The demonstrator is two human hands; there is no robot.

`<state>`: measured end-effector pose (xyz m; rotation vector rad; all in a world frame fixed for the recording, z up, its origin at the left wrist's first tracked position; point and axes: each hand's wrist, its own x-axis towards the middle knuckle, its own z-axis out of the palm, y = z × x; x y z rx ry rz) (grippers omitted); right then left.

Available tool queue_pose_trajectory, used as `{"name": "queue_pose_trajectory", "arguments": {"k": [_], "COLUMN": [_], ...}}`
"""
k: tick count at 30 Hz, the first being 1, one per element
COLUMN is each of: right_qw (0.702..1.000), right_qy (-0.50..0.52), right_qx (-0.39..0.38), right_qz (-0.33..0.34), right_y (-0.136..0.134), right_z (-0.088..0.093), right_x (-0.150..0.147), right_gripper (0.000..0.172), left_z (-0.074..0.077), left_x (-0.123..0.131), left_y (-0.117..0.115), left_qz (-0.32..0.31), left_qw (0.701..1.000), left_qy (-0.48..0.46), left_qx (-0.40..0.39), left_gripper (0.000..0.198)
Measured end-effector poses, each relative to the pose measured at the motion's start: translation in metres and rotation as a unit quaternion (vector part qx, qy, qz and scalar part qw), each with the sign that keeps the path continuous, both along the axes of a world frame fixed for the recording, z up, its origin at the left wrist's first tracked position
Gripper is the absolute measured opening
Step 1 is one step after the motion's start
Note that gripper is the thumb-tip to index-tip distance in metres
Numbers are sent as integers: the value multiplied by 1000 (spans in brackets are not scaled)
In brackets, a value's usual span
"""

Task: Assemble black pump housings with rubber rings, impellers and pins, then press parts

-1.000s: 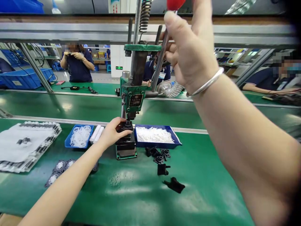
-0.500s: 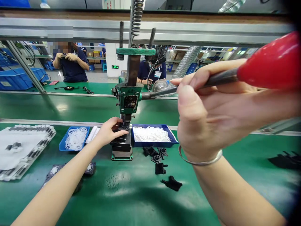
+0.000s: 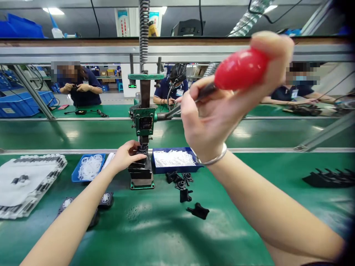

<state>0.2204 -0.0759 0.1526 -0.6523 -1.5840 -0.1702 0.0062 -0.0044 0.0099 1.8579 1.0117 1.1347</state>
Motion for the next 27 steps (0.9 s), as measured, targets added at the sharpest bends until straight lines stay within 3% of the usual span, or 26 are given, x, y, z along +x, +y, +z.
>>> {"name": "queue_pose_trajectory", "arguments": {"k": [3, 5, 7, 10, 12, 14, 16, 18, 20, 23, 25, 27], "right_qw": [999, 999, 993, 950, 920, 913, 922, 932, 935, 917, 879, 853], "right_qy": [-8, -31, -37, -65, -78, -68, -42, -31, -37, -23, 3, 20], "right_qx": [36, -6, -95, -285, -367, -396, -385, -360, -346, -351, -376, -388], "right_qz": [2, 31, 66, 112, 110, 73, 20, -25, -68, -191, -293, -349], "right_y": [2, -3, -13, -37, -56, -71, -80, -81, -76, -63, -53, -46], "right_z": [21, 17, -9, -75, -118, -147, -161, -163, -159, -164, -180, -205], "right_x": [13, 21, 22, 10, -3, -16, -22, -15, 11, 84, 142, 195], "right_gripper": [66, 64, 67, 72, 78, 79, 67, 49, 35, 33, 42, 45], "left_z": [-1, -3, -5, -12, -19, -28, -35, -36, -31, -14, -6, -4], "left_x": [4, 7, 10, 20, 32, 47, 63, 72, 70, 46, 24, 6], "left_y": [-15, -38, -66, -105, -120, -127, -131, -130, -122, -84, -49, -17], "left_qz": [16, 26, 46, 92, 117, 138, 155, 141, 102, 81, 68, 9], "left_qw": [1000, 999, 997, 989, 978, 963, 945, 937, 936, 923, 910, 911], "left_qy": [-22, -39, -41, -11, 12, 27, 38, 60, 110, 229, 305, 340], "left_qx": [6, 17, 40, 113, 170, 229, 284, 315, 318, 298, 271, 232], "left_gripper": [45, 40, 34, 29, 31, 39, 47, 55, 62, 72, 78, 79]}}
